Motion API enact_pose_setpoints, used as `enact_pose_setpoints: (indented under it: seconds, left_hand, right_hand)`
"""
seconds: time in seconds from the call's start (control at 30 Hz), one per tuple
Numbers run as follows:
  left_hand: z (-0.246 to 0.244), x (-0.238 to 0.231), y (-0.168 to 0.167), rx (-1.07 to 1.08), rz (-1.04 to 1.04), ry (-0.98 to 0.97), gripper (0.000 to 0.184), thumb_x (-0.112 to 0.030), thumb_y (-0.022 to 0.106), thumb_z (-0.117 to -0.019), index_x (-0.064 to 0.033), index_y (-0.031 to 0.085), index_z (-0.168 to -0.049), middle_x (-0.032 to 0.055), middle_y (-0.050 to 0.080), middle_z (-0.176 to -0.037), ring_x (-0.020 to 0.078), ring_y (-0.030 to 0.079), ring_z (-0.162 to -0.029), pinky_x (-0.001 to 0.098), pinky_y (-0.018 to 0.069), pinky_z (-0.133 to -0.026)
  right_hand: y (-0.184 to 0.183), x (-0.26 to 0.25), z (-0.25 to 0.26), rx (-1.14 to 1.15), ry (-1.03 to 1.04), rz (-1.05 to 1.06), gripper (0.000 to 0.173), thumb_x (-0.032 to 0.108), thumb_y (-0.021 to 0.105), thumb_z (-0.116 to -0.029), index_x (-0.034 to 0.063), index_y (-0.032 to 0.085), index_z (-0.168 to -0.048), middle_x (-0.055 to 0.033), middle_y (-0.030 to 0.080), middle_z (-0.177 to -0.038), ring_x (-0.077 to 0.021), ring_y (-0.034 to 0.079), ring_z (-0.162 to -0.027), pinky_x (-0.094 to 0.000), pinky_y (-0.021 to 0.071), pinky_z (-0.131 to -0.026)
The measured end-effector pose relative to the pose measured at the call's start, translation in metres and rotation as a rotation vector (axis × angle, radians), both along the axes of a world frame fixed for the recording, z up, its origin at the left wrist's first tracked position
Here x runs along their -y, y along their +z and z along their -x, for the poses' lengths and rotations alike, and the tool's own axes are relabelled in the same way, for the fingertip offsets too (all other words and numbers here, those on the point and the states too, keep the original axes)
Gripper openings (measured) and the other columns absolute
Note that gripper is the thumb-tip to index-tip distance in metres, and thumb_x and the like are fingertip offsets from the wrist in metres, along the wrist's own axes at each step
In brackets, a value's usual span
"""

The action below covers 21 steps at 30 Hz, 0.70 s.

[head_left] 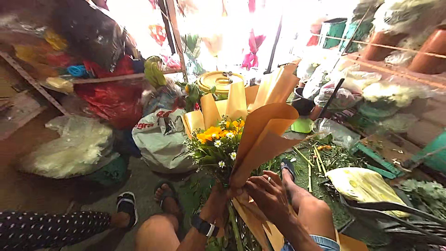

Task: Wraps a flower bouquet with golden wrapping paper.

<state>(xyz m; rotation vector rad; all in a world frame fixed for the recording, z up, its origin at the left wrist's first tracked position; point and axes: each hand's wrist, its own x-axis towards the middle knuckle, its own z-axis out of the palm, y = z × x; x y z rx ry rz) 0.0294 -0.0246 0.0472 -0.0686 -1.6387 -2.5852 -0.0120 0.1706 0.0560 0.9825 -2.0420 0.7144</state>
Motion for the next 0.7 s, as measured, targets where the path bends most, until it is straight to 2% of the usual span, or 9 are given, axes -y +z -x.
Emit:
enact_pose_setpoints:
  seconds: [0.1,0.2,0.37,0.47,0.53,0.57,0.63,0.67,0.7]
  left_hand:
    - [-0.005,-0.003,0.006,0.031,0.009,-0.011,0.060,-0.003,0.084,-0.0753,-0.0056,0.056,-0.128,-0.0003,0.073,-0.108,0.0091,0.069,-0.101,0.0302,0.0582,-0.093]
    - [-0.006,-0.003,0.003,0.045,-0.035,-0.024,0.058,0.004,0.080,-0.0762,-0.0053,0.055,-0.128,0.0014,0.073,-0.107,0.0106,0.070,-0.100,0.0314,0.0587,-0.092]
    - [-0.009,-0.004,0.006,0.033,-0.015,-0.035,0.057,0.004,0.078,-0.0758,-0.0059,0.056,-0.127,0.0010,0.074,-0.107,0.0105,0.070,-0.100,0.0317,0.0590,-0.092]
    - [-0.011,-0.004,0.012,0.081,0.010,-0.036,0.055,0.009,0.075,-0.0749,-0.0036,0.056,-0.126,0.0025,0.074,-0.105,0.0114,0.071,-0.098,0.0325,0.0598,-0.090]
    - [-0.010,-0.003,0.011,0.050,0.067,-0.054,0.054,0.007,0.075,-0.0757,-0.0019,0.058,-0.126,0.0039,0.075,-0.107,0.0127,0.071,-0.100,0.0342,0.0591,-0.093]
    - [-0.009,-0.002,0.010,0.039,0.093,-0.054,0.051,0.006,0.075,-0.0762,-0.0029,0.060,-0.124,0.0029,0.075,-0.106,0.0120,0.071,-0.099,0.0337,0.0592,-0.092]
    - [-0.009,0.000,0.004,-0.010,0.121,-0.075,0.044,0.006,0.075,-0.0785,-0.0057,0.065,-0.120,-0.0004,0.075,-0.106,0.0097,0.070,-0.100,0.0321,0.0585,-0.093]
    - [-0.008,0.003,-0.002,-0.036,0.143,-0.082,0.042,0.005,0.075,-0.0787,-0.0063,0.067,-0.118,-0.0011,0.075,-0.105,0.0090,0.070,-0.099,0.0316,0.0588,-0.092]
    - [-0.010,0.006,-0.007,-0.042,0.215,-0.078,0.037,0.002,0.076,-0.0801,-0.0065,0.068,-0.116,-0.0024,0.075,-0.103,0.0068,0.070,-0.096,0.0291,0.0592,-0.090]
  right_hand:
    - [-0.003,0.001,-0.008,-0.024,-0.064,0.024,0.012,0.026,0.067,-0.0991,0.0282,0.077,-0.105,0.0086,0.074,-0.104,-0.0060,0.067,-0.095,-0.0404,0.0464,-0.107]
    - [-0.005,0.002,-0.012,-0.024,-0.100,0.037,0.012,0.026,0.067,-0.0987,0.0274,0.077,-0.105,0.0085,0.075,-0.103,-0.0063,0.068,-0.096,-0.0408,0.0462,-0.108]
    - [-0.004,0.002,-0.004,-0.050,-0.035,-0.023,0.012,0.026,0.064,-0.0987,0.0184,0.072,-0.101,0.0049,0.073,-0.100,-0.0072,0.068,-0.099,-0.0335,0.0473,-0.107]
    - [-0.003,0.002,-0.005,-0.026,-0.041,-0.049,0.013,0.027,0.062,-0.0984,0.0173,0.070,-0.098,0.0049,0.072,-0.093,-0.0065,0.068,-0.092,-0.0314,0.0480,-0.103]
    - [0.001,0.001,-0.013,0.150,-0.036,-0.017,0.015,0.029,0.062,-0.0981,0.0164,0.071,-0.096,0.0041,0.073,-0.091,-0.0085,0.068,-0.089,-0.0299,0.0520,-0.094]
    - [0.005,0.002,-0.019,0.287,-0.026,0.017,0.017,0.029,0.064,-0.0974,0.0145,0.073,-0.097,0.0020,0.073,-0.090,-0.0113,0.069,-0.089,-0.0331,0.0551,-0.089]
    - [0.017,0.000,-0.032,0.617,-0.015,0.072,0.022,0.028,0.067,-0.0963,0.0087,0.076,-0.101,-0.0057,0.076,-0.092,-0.0188,0.073,-0.090,-0.0450,0.0590,-0.086]
    - [0.027,-0.002,-0.038,0.803,-0.011,0.070,0.025,0.026,0.067,-0.0970,0.0047,0.075,-0.107,-0.0106,0.076,-0.099,-0.0220,0.073,-0.096,-0.0483,0.0583,-0.091]
    - [0.035,-0.001,-0.042,0.979,-0.007,0.059,0.027,0.020,0.066,-0.0975,-0.0004,0.073,-0.114,-0.0152,0.075,-0.107,-0.0238,0.071,-0.104,-0.0474,0.0550,-0.098]
